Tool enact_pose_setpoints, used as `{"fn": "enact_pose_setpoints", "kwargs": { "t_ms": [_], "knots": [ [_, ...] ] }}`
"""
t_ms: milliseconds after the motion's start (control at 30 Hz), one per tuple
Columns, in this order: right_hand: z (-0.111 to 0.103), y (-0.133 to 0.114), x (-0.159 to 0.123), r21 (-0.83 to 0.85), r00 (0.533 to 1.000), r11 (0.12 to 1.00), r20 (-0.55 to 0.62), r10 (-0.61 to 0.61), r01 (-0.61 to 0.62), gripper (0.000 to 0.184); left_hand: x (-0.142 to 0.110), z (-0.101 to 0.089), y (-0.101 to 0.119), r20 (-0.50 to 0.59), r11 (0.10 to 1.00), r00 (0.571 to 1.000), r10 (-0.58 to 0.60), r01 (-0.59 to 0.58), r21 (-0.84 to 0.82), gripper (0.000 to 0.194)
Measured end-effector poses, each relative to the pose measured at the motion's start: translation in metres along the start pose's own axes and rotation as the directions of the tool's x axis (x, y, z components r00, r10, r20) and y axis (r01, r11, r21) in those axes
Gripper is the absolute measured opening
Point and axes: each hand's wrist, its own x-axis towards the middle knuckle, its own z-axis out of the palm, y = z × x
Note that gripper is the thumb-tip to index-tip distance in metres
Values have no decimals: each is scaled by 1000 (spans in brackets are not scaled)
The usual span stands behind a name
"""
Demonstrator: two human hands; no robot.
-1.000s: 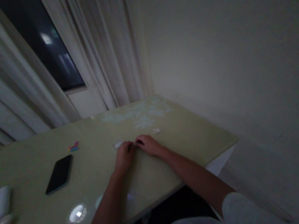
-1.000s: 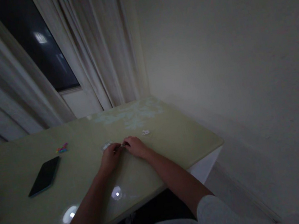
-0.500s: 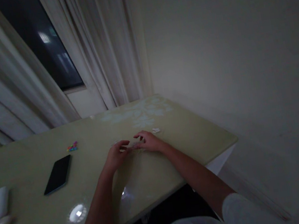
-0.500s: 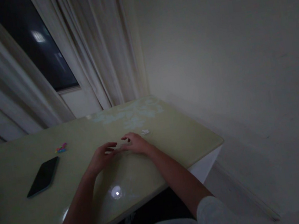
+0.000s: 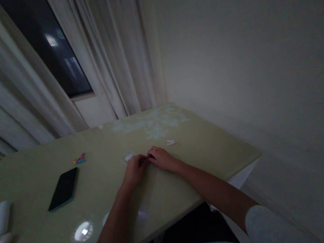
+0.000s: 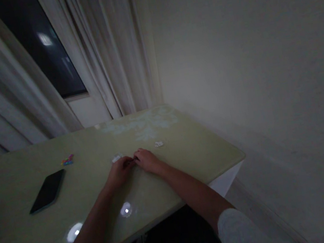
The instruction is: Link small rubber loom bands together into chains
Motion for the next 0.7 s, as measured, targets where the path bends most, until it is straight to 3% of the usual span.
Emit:
{"fn": "enact_pose_setpoints", "kwargs": {
  "t_ms": [267, 467, 533, 600, 633, 700],
  "knots": [
    [-31, 7, 17, 83, 997, 996, 63, -46, 40, 8, 16, -18, 0, 69, 1000, 997, 16, -15, -9, 24],
    [-41, 19, -4, 182, 992, 982, 103, -70, 50, 20, -2, -23, -4, 42, 999, 999, 33, -33, -1, 21],
    [-41, 22, -13, 179, 993, 983, 107, -51, 31, 52, -16, -19, -7, -7, 999, 999, 35, -35, -3, 28],
    [-38, 21, -20, 178, 990, 984, 135, -37, 13, 75, -27, -12, -8, -52, 999, 998, 31, -32, -6, 52],
    [-36, 19, -21, 180, 987, 984, 154, -35, 7, 74, -31, -8, -8, -69, 1000, 997, 25, -25, -11, 56],
    [-29, 13, -22, 181, 984, 984, 173, -36, 4, 56, -35, 0, -6, -91, 1000, 996, 6, -9, -30, 53]
  ]
}}
